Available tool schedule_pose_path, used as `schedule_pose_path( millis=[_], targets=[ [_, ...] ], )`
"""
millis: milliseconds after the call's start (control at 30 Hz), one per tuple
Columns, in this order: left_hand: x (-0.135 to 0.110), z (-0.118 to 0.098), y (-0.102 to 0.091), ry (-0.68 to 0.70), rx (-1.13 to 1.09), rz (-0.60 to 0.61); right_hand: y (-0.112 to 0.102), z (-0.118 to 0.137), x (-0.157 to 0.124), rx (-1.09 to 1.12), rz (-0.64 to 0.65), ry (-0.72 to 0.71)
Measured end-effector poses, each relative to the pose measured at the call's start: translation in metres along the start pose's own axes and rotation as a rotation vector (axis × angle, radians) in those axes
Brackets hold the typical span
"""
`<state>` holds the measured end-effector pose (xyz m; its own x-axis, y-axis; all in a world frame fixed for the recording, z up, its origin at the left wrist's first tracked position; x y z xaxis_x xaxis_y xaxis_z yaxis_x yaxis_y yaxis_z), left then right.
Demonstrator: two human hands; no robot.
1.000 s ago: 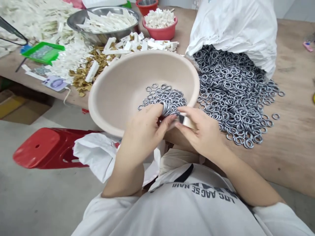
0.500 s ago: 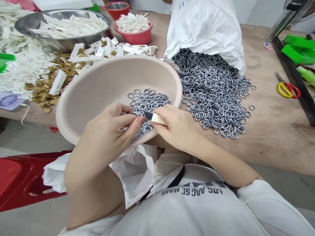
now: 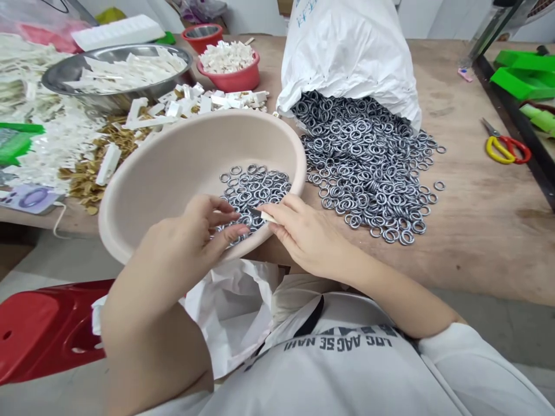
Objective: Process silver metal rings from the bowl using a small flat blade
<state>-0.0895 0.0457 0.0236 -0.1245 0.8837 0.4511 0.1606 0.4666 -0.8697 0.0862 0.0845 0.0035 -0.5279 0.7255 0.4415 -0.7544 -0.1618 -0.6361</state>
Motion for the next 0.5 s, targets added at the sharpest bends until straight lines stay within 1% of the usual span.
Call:
schedule_pose_path(
  millis=[67,133,167,200,233,267,300,333,400,433,500],
  targets=[
    [-0.010,-0.018,-0.012,0.046,-0.002,-0.207,-0.004,-0.009,-0.003,0.012,-0.026,0.005],
    [-0.024,-0.043,-0.020,0.064,-0.150,-0.437,-0.017,-0.031,-0.008,0.004,-0.098,0.049],
    [-0.030,-0.063,-0.013,0.150,-0.239,-0.455,-0.028,-0.047,-0.012,-0.029,-0.163,0.098],
    [-0.034,-0.089,0.007,0.283,-0.345,-0.323,-0.040,-0.065,-0.018,-0.075,-0.242,0.160],
    [-0.036,-0.113,0.032,0.389,-0.409,-0.149,-0.052,-0.083,-0.026,-0.113,-0.312,0.235],
    [-0.036,-0.131,0.056,0.437,-0.423,-0.040,-0.061,-0.099,-0.036,-0.137,-0.340,0.299],
    [-0.031,-0.142,0.080,0.439,-0.386,0.031,-0.068,-0.114,-0.045,-0.145,-0.361,0.350],
    [-0.024,-0.149,0.103,0.430,-0.336,0.075,-0.073,-0.125,-0.055,-0.145,-0.381,0.394],
    [-0.006,-0.151,0.142,0.364,-0.220,0.130,-0.080,-0.141,-0.073,-0.135,-0.411,0.454],
    [0.002,-0.151,0.157,0.358,-0.191,0.153,-0.082,-0.145,-0.081,-0.125,-0.425,0.473],
    [0.013,-0.149,0.176,0.361,-0.193,0.163,-0.082,-0.152,-0.094,-0.107,-0.446,0.501]
  ],
)
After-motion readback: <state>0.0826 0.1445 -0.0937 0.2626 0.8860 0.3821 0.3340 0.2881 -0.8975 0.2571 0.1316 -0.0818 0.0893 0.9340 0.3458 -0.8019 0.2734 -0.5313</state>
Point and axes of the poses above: each hand's wrist, its own x-axis towards the middle knuckle, its own y-axis out of the palm, z = x × y, the point moved 8 cm from there along x, towards the middle knuckle, and after that the axes turned 13 degrees about -z, right-handed, at the moved point
